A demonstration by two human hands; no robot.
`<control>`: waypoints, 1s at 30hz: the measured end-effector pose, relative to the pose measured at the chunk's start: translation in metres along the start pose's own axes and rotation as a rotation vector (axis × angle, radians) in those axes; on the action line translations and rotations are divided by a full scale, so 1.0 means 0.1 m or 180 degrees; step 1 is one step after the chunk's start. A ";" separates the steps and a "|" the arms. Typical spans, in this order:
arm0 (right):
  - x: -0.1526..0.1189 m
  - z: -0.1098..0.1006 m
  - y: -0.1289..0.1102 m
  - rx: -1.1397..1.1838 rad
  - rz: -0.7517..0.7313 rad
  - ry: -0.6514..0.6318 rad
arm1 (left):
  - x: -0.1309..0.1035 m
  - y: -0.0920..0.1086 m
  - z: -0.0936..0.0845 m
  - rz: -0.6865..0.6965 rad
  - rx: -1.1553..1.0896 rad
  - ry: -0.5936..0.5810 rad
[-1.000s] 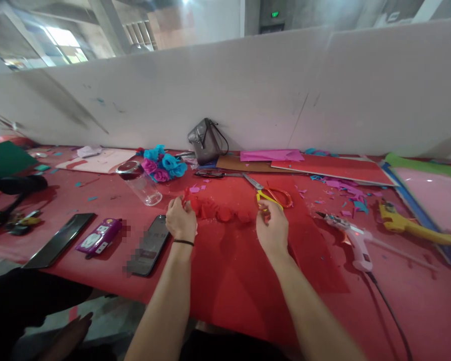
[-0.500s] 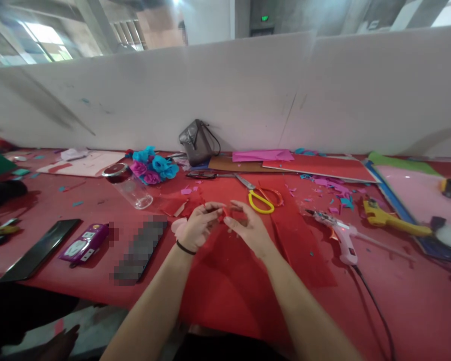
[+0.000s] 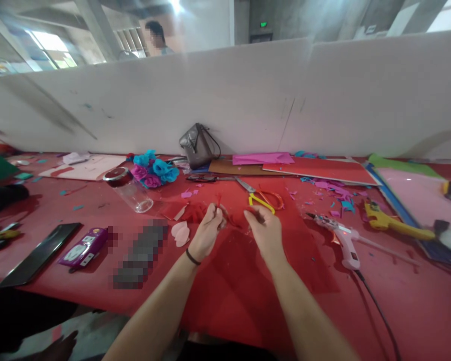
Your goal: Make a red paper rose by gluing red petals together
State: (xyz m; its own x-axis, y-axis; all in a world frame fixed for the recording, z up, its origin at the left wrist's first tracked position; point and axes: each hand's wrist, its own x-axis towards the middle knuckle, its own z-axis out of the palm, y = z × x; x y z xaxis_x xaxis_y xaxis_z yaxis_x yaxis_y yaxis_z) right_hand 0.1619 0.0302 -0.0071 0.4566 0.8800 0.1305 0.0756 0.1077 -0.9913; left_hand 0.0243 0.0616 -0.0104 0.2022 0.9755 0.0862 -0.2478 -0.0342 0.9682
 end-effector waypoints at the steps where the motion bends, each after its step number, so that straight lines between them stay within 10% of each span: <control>1: 0.00 0.00 -0.02 0.0173 0.0075 0.0114 | 0.00 0.00 0.01 0.0010 -0.0047 -0.0033; 17: -0.09 0.11 -0.16 0.1181 0.0363 0.0153 | -0.13 0.04 0.21 -0.0537 -0.0595 -0.0748; 24: -0.06 0.06 -0.11 0.0994 0.0418 0.0518 | 0.02 0.19 -0.06 -0.0383 -0.2162 0.0398; 30: -0.03 0.06 -0.09 0.1066 0.0431 0.0540 | -0.11 0.06 0.13 -0.0987 -0.1486 -0.0627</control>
State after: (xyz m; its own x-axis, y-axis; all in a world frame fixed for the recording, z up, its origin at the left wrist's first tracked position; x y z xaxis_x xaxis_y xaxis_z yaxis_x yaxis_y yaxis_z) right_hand 0.1549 0.0292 0.0011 0.5847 0.8107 -0.0286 -0.2758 0.1655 -0.9469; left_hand 0.0329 0.0479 -0.0025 0.4927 0.8646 -0.0991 -0.5306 0.3887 0.7532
